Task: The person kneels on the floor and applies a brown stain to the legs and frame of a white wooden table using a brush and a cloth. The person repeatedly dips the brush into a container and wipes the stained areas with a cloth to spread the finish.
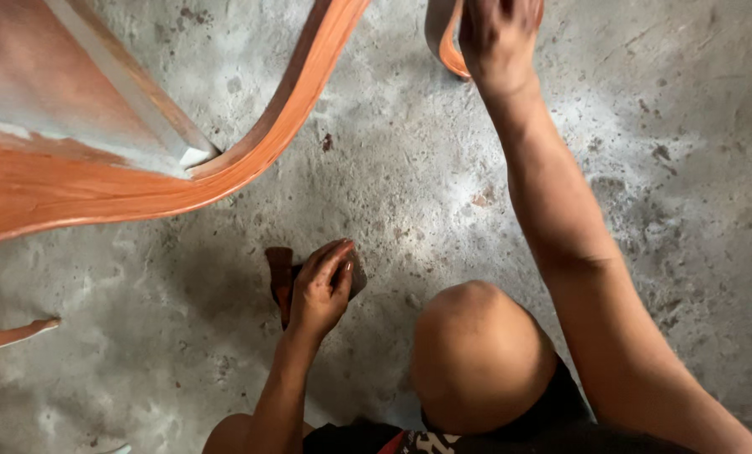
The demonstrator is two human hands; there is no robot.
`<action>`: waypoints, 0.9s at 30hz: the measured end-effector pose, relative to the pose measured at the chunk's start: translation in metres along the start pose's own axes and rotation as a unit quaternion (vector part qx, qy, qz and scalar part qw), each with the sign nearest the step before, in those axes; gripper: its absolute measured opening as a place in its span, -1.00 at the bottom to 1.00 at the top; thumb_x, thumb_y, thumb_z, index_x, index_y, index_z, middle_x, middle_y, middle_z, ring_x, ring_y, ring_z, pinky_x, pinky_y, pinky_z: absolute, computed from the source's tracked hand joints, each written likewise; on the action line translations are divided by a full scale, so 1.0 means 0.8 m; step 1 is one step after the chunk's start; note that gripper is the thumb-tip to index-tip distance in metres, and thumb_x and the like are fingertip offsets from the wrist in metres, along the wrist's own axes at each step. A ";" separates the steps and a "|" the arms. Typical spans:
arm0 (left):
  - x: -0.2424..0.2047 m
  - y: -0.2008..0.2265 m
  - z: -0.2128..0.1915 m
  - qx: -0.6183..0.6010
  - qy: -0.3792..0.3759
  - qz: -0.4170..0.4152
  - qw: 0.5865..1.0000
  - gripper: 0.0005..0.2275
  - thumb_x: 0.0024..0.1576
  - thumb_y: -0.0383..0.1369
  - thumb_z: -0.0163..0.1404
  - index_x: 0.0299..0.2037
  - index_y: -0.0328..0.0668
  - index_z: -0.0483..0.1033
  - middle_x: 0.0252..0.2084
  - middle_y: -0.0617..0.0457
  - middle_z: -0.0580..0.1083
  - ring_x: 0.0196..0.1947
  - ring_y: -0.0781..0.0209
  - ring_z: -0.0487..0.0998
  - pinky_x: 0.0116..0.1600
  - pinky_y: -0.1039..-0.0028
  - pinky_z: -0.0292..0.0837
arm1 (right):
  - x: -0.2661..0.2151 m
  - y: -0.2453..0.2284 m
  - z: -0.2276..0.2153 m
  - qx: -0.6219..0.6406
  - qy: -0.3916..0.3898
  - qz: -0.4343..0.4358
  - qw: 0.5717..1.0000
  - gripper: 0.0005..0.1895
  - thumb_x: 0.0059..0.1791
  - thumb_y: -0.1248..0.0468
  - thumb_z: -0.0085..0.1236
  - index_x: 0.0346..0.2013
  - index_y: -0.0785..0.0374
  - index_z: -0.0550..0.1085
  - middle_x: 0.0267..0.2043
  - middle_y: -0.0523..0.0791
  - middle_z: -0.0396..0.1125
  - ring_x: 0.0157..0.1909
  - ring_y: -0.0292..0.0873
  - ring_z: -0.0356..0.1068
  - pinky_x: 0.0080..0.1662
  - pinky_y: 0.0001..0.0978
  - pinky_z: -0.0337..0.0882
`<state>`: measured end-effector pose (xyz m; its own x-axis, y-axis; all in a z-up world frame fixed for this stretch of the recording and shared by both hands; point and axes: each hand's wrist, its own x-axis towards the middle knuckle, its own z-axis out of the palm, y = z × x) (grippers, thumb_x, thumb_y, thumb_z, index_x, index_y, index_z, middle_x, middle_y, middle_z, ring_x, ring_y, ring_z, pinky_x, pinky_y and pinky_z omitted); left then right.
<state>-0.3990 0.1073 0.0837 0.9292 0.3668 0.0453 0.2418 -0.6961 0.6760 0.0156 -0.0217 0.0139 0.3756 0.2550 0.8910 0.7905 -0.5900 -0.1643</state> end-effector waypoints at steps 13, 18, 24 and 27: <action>-0.005 0.015 -0.007 0.038 0.062 0.037 0.997 -0.74 0.25 -0.46 0.08 0.14 -0.18 0.52 0.14 -0.08 0.53 0.10 -0.05 0.60 0.13 0.28 0.56 | -0.218 0.063 0.066 0.195 -0.172 0.065 0.963 -0.77 0.08 0.33 0.03 0.00 0.30 0.52 0.04 0.08 0.37 0.06 0.15 0.31 0.04 0.00 0.31; -0.022 0.011 -0.044 0.115 0.084 0.003 0.990 -0.72 0.24 -0.44 0.09 0.16 -0.16 0.50 0.11 -0.06 0.52 0.07 -0.10 0.58 0.11 0.24 0.55 | -0.195 0.012 0.002 0.326 -0.202 0.411 0.827 -0.94 0.07 0.38 0.26 -0.17 0.27 0.60 -0.21 -0.03 0.47 -0.11 -0.04 0.41 -0.08 -0.17 0.35; -0.072 0.038 -0.105 0.232 0.027 -0.034 0.972 -0.70 0.21 -0.36 0.09 0.15 -0.15 0.49 0.13 -0.08 0.50 0.07 -0.10 0.53 0.12 0.14 0.49 | -0.089 -0.144 -0.054 0.727 -0.278 0.531 0.335 -0.93 -0.02 0.47 0.21 -0.26 0.35 0.52 -0.14 -0.06 0.48 -0.08 -0.15 0.49 -0.03 -0.31 0.47; -0.106 0.050 -0.114 0.238 0.066 -0.050 0.968 -0.69 0.24 -0.33 0.10 0.18 -0.14 0.47 0.17 -0.06 0.48 0.12 -0.11 0.51 0.18 0.12 0.47 | -0.067 -0.195 -0.079 0.742 -0.348 0.478 0.316 -0.83 0.01 0.55 0.20 -0.16 0.28 0.53 -0.14 -0.06 0.44 -0.07 -0.15 0.43 0.02 -0.28 0.46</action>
<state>-0.4934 0.1048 0.1738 0.8582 0.5011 0.1112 0.4595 -0.8465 0.2688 -0.1581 0.0081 0.0187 0.3927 0.9152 -0.0904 -0.6826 0.2242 -0.6955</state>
